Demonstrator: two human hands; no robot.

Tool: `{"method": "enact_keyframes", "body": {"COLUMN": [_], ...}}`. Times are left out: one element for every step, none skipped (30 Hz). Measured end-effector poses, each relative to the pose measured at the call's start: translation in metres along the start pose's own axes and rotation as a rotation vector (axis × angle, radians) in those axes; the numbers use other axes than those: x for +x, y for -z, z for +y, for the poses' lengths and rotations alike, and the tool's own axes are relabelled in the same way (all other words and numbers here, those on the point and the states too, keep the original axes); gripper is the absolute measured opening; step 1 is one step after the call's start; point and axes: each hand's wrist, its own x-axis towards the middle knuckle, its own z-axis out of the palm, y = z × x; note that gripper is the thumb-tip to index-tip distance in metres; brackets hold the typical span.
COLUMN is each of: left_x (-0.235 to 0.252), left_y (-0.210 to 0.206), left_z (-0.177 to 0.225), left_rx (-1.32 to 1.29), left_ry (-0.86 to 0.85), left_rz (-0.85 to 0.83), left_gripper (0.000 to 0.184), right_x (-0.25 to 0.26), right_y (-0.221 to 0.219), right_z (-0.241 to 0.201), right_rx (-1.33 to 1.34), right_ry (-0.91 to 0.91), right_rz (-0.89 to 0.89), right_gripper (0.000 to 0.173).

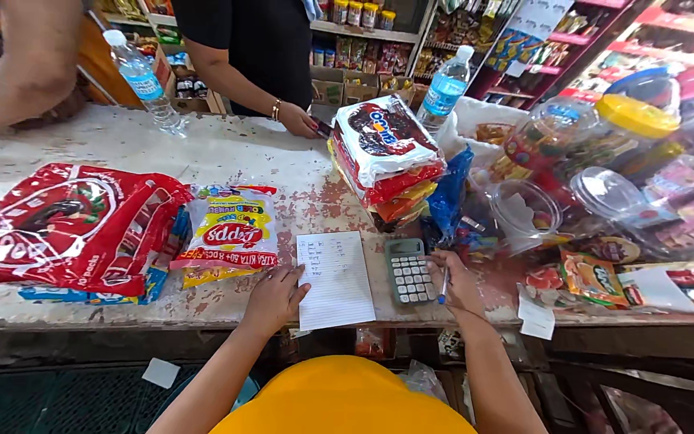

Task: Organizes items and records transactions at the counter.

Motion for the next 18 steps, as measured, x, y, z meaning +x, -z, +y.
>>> {"method": "enact_keyframes", "body": {"left_x": [-0.001, -0.001, -0.001, -0.001, -0.002, -0.002, -0.002, -0.003, -0.002, -0.002, -0.003, -0.003, -0.003, -0.003, -0.003, -0.003, -0.004, -0.004], "left_y": [-0.001, -0.002, -0.003, -0.003, -0.004, -0.005, -0.006, -0.007, -0.007, -0.008, -0.008, -0.007, -0.007, -0.007, -0.007, -0.008, -0.008, -0.008], "left_z": [0.000, 0.000, 0.000, 0.000, 0.000, 0.000, -0.001, -0.001, -0.002, -0.002, -0.002, -0.002, -0.002, -0.002, -0.003, -0.003, -0.003, -0.003], "left_rx": [0.006, 0.013, 0.019, 0.024, 0.030, 0.035, 0.039, 0.043, 0.045, 0.046, 0.047, 0.051, 0.056, 0.059, 0.059, 0.059, 0.059, 0.061], "left_ry": [-0.006, -0.009, -0.009, -0.012, -0.018, -0.026, -0.034, -0.039, -0.041, -0.042, -0.040, -0.038, -0.040, -0.042, -0.045, -0.047, -0.047, -0.049], "left_rz": [0.014, 0.021, 0.026, 0.030, 0.041, 0.056, 0.072, 0.083, 0.092, 0.095, 0.091, 0.089, 0.093, 0.095, 0.096, 0.096, 0.095, 0.097], "left_gripper": [0.068, 0.068, 0.068, 0.068, 0.069, 0.069, 0.070, 0.071, 0.071, 0.071, 0.071, 0.071, 0.071, 0.070, 0.070, 0.070, 0.070, 0.070], "right_x": [-0.005, -0.010, -0.015, -0.020, -0.026, -0.031, -0.035, -0.037, -0.038, -0.039, -0.040, -0.040, -0.040, -0.040, -0.040, -0.040, -0.041, -0.041], "right_y": [0.000, 0.000, 0.000, -0.001, -0.002, -0.003, -0.005, -0.007, -0.008, -0.008, -0.008, -0.007, -0.007, -0.006, -0.006, -0.005, -0.005, -0.006], "right_z": [0.003, 0.005, 0.003, 0.000, -0.004, -0.007, -0.010, -0.012, -0.014, -0.016, -0.019, -0.020, -0.022, -0.023, -0.023, -0.023, -0.023, -0.023], "right_rx": [0.038, 0.055, 0.058, 0.056, 0.047, 0.034, 0.019, 0.005, -0.013, -0.032, -0.049, -0.060, -0.069, -0.075, -0.081, -0.082, -0.085, -0.088], "right_ry": [0.023, 0.046, 0.059, 0.060, 0.052, 0.053, 0.068, 0.091, 0.114, 0.128, 0.130, 0.122, 0.116, 0.109, 0.101, 0.095, 0.092, 0.093], "right_rz": [0.051, 0.087, 0.101, 0.100, 0.089, 0.083, 0.089, 0.105, 0.119, 0.133, 0.140, 0.142, 0.147, 0.149, 0.146, 0.139, 0.136, 0.136], "right_gripper": [0.033, 0.030, 0.028, 0.027, 0.027, 0.027, 0.026, 0.026, 0.026, 0.027, 0.028, 0.028, 0.029, 0.029, 0.030, 0.029, 0.029, 0.029]}}
